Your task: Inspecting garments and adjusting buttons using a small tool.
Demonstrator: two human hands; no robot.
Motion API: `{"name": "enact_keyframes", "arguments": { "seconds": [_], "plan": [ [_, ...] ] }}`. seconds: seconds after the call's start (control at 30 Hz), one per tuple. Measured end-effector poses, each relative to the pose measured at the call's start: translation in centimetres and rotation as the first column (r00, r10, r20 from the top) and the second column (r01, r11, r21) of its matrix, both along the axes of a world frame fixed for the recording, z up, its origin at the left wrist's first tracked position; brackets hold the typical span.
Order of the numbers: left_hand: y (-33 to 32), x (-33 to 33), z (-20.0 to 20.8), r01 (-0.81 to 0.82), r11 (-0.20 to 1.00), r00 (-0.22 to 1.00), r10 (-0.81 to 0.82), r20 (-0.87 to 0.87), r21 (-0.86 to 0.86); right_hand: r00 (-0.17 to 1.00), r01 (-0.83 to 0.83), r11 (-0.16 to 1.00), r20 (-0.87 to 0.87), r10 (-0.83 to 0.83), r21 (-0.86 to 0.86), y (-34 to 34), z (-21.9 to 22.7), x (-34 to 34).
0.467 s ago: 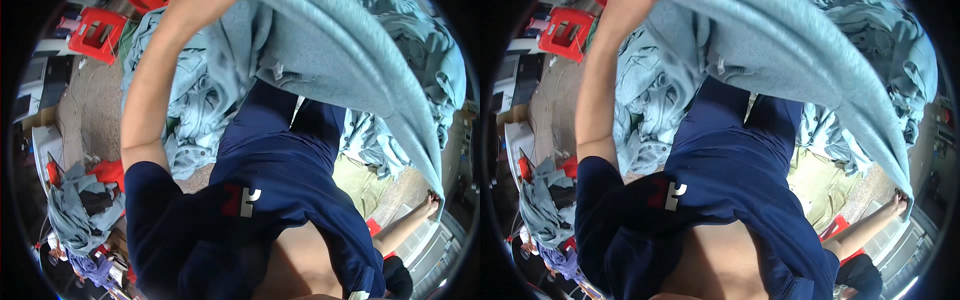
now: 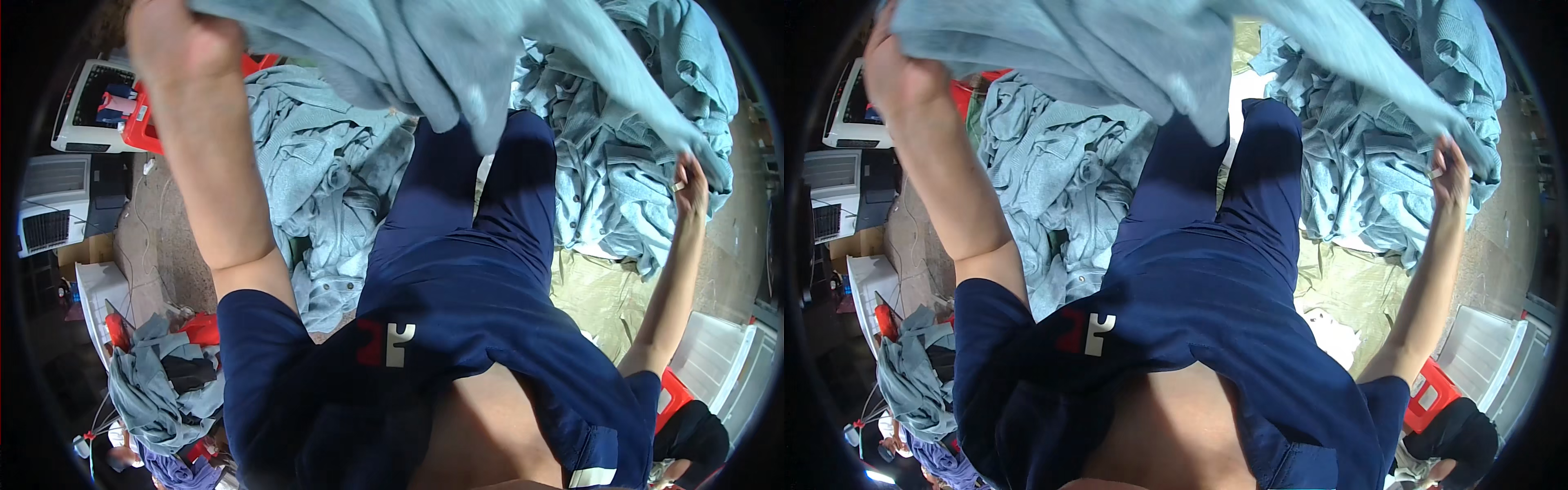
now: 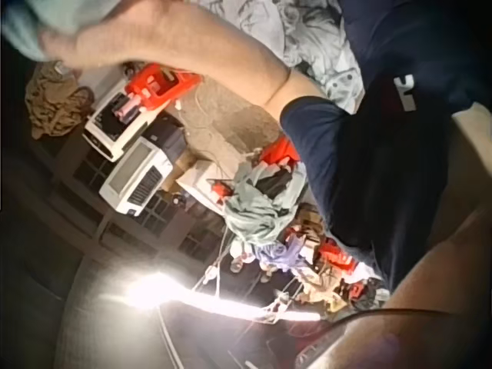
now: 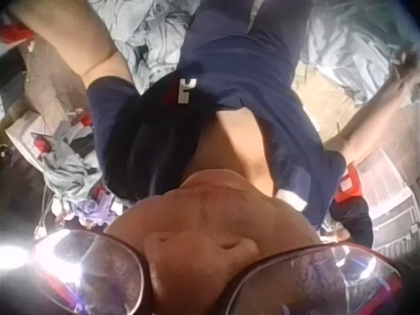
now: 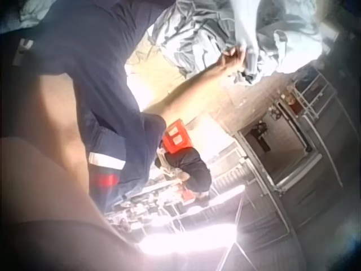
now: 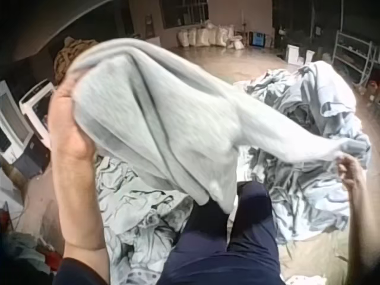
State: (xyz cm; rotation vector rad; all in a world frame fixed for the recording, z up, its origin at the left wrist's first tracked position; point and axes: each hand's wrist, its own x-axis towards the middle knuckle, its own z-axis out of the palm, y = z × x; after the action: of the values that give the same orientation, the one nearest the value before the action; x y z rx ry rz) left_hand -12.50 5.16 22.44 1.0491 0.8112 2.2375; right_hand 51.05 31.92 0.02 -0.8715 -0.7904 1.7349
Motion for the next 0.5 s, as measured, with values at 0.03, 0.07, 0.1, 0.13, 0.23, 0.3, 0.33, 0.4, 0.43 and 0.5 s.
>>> {"name": "enact_keyframes", "arguments": {
  "seconds": [0.03, 0.07, 0.1, 0.13, 0.23, 0.3, 0.33, 0.4, 0.43, 0.5],
  "plan": [
    [-0.9, 0.5, 1.2, -0.317, 0.948, 0.936, 0.314, -0.160, 0.006, 0.994, -0.110, 0.993, 0.015, 0.109, 0.037, -0.3, 0.9, -3.9],
    [-1.9, -0.3, 1.4, -0.342, 0.940, 0.924, 0.337, -0.178, 0.005, 0.971, 0.164, 0.986, 0.180, -0.158, -0.021, -2.5, 3.2, -12.2],
    [-2.2, -1.2, 1.6, -0.334, 0.942, 0.920, 0.331, -0.210, 0.024, 0.983, -0.181, 0.983, -0.034, 0.182, 0.014, -0.6, 1.9, -10.6],
    [-3.1, -2.2, 1.6, -0.363, 0.931, 0.897, 0.359, -0.258, 0.031, 0.995, -0.070, 0.997, 0.074, 0.072, -0.037, -1.9, 2.6, -15.3],
    [-6.6, 8.4, 1.2, -0.424, 0.903, 0.820, 0.415, -0.395, 0.067, 0.992, -0.127, 0.979, -0.001, 0.128, -0.157, -3.4, 0.4, -22.8],
    [-7.6, 7.8, 1.2, -0.457, 0.884, 0.758, 0.446, -0.475, 0.101, 0.996, -0.071, 0.991, -0.053, 0.065, -0.110, -7.1, -0.1, -27.1],
    [-7.5, 6.5, 1.4, -0.463, 0.878, 0.729, 0.456, -0.509, 0.123, 0.991, -0.056, 0.998, -0.121, 0.056, 0.000, -8.8, -0.7, -28.0],
    [-6.9, 7.1, 1.0, -0.497, 0.852, 0.652, 0.491, -0.577, 0.164, 0.988, 0.023, 0.967, -0.153, 0.016, 0.255, -16.5, 2.0, -31.9],
    [-6.2, 6.5, 1.0, -0.503, 0.844, 0.617, 0.502, -0.606, 0.188, 0.969, 0.016, 0.930, -0.236, 0.076, 0.367, -19.7, 3.2, -32.9],
    [-5.6, 7.9, 0.1, -0.485, 0.844, 0.575, 0.504, -0.644, 0.228, 0.981, -0.065, 0.837, -0.120, 0.155, 0.544, -23.8, 3.8, -33.5]
  ]
}}
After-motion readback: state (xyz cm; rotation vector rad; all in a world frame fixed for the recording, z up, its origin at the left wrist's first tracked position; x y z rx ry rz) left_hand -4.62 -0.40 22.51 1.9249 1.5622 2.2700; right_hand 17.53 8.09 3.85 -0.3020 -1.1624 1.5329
